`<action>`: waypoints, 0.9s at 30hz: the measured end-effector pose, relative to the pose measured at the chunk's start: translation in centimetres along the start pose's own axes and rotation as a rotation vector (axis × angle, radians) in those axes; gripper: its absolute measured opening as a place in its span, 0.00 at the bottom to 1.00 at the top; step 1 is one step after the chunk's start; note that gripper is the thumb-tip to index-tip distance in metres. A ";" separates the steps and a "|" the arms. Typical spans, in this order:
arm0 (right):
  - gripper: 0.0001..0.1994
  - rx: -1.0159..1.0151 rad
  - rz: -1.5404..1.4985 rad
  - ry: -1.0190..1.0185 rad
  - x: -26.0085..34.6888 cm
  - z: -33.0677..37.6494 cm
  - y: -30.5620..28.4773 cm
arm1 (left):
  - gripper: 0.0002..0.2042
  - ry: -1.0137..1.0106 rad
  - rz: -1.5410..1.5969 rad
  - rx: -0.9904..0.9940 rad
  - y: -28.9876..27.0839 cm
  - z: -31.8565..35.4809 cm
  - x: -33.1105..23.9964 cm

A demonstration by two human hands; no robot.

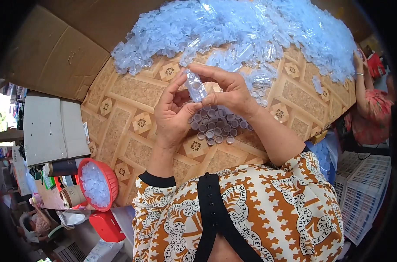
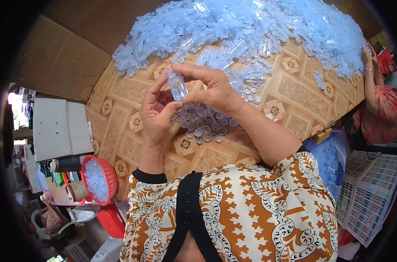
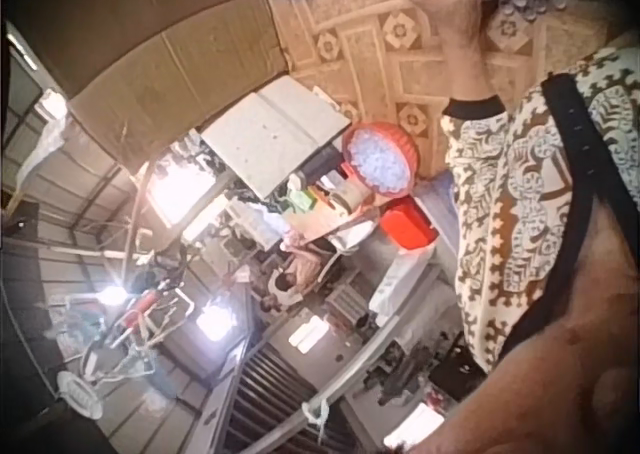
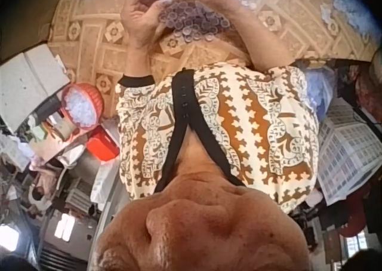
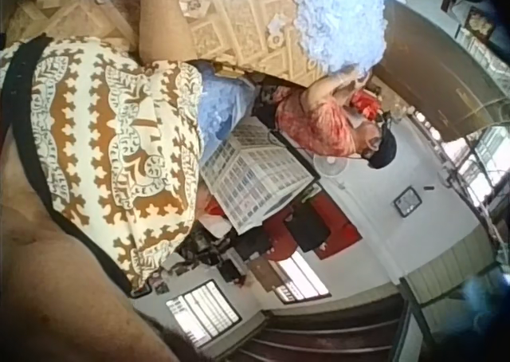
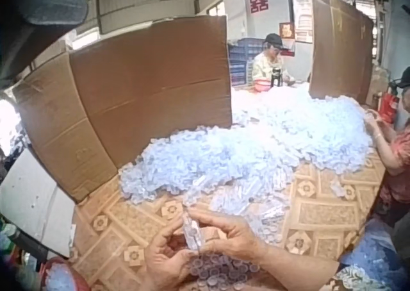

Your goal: The person assembles small plastic components by picking up clear plastic pieces from a table and fitting them together by hand.

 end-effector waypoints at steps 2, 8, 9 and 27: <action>0.36 -0.019 0.005 -0.020 -0.1 0.0 0.1 | 0.30 -0.009 0.009 -0.004 -0.1 0.0 0.3; 0.38 -0.031 -0.068 0.025 0.2 0.2 0.2 | 0.30 0.000 -0.003 -0.017 0.2 0.1 0.1; 0.38 -0.027 -0.071 0.028 0.2 0.2 0.2 | 0.30 0.015 -0.001 -0.020 0.2 0.2 0.0; 0.34 -0.029 0.067 -0.090 0.8 0.1 -0.3 | 0.28 0.118 -0.124 -0.046 0.0 0.2 0.4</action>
Point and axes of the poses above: each hand's wrist, its own z-axis away from the middle knuckle, its own y-axis out of the palm, x = y × z, the point moved 2 cm from there along -z, towards the middle knuckle, and after that the axes turned 9 degrees about -y, right-handed, at the moved point
